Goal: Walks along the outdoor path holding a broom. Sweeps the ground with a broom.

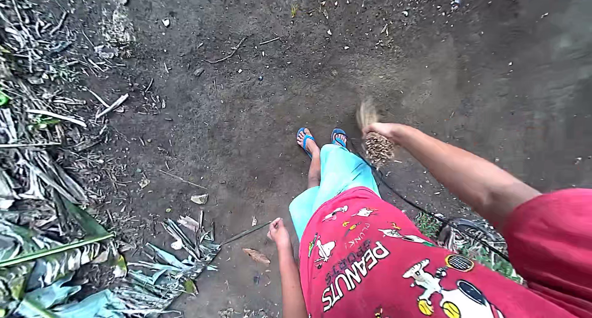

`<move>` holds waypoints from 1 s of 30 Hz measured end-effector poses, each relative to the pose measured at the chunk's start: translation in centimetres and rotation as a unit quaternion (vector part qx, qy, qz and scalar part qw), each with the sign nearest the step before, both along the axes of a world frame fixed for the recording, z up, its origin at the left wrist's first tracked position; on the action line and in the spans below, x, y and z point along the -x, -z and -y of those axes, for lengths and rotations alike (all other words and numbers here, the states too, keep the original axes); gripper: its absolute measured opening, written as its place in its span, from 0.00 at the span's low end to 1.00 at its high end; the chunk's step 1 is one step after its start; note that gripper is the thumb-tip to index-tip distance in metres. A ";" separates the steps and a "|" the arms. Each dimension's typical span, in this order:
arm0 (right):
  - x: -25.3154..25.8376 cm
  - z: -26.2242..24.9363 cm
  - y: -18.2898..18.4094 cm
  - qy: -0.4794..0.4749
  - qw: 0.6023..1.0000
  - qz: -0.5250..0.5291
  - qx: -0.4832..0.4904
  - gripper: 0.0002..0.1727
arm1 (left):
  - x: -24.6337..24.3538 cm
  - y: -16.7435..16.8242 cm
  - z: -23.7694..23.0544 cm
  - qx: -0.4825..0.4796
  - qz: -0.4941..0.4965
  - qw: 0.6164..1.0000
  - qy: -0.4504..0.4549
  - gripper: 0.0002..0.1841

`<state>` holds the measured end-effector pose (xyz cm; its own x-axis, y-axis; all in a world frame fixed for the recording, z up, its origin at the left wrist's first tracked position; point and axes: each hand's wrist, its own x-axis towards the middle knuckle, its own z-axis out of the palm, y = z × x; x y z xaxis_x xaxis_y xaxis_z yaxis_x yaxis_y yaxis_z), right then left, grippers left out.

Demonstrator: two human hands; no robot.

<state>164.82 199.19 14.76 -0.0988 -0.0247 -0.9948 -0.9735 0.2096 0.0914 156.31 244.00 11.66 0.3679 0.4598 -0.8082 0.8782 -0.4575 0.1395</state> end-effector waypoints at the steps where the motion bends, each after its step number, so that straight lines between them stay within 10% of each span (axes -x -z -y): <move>1: -2.1 -3.2 0.7 -0.007 0.997 0.056 -0.054 0.13 | 0.3 -0.1 -0.2 -0.006 -0.002 1.000 0.004 0.15; 6: -11.9 -15.0 0.4 0.022 0.966 0.184 -0.179 0.20 | -0.8 0.9 1.1 0.017 -0.039 0.997 0.069 0.16; 12: -3.5 -6.9 1.9 0.272 0.844 0.286 -0.363 0.16 | -7.3 1.8 4.9 0.086 -0.006 0.988 0.131 0.19; 20: 8.7 9.5 -8.8 0.292 0.950 0.111 -0.001 0.07 | -15.0 1.1 12.1 0.150 0.030 0.973 0.174 0.17; 25: 9.8 19.4 -4.9 0.318 0.934 0.031 0.159 0.03 | -13.4 1.2 14.2 0.144 0.009 0.980 0.138 0.17; 30: 0.1 21.9 2.5 0.280 0.938 -0.019 0.205 0.19 | -11.3 -0.1 16.7 0.073 -0.038 0.994 0.065 0.17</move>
<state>164.70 177.32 12.30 -0.2448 -0.3378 -0.9088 -0.6984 0.7117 -0.0764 167.57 227.33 11.81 0.3525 0.2877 -0.8905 0.8232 -0.5479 0.1488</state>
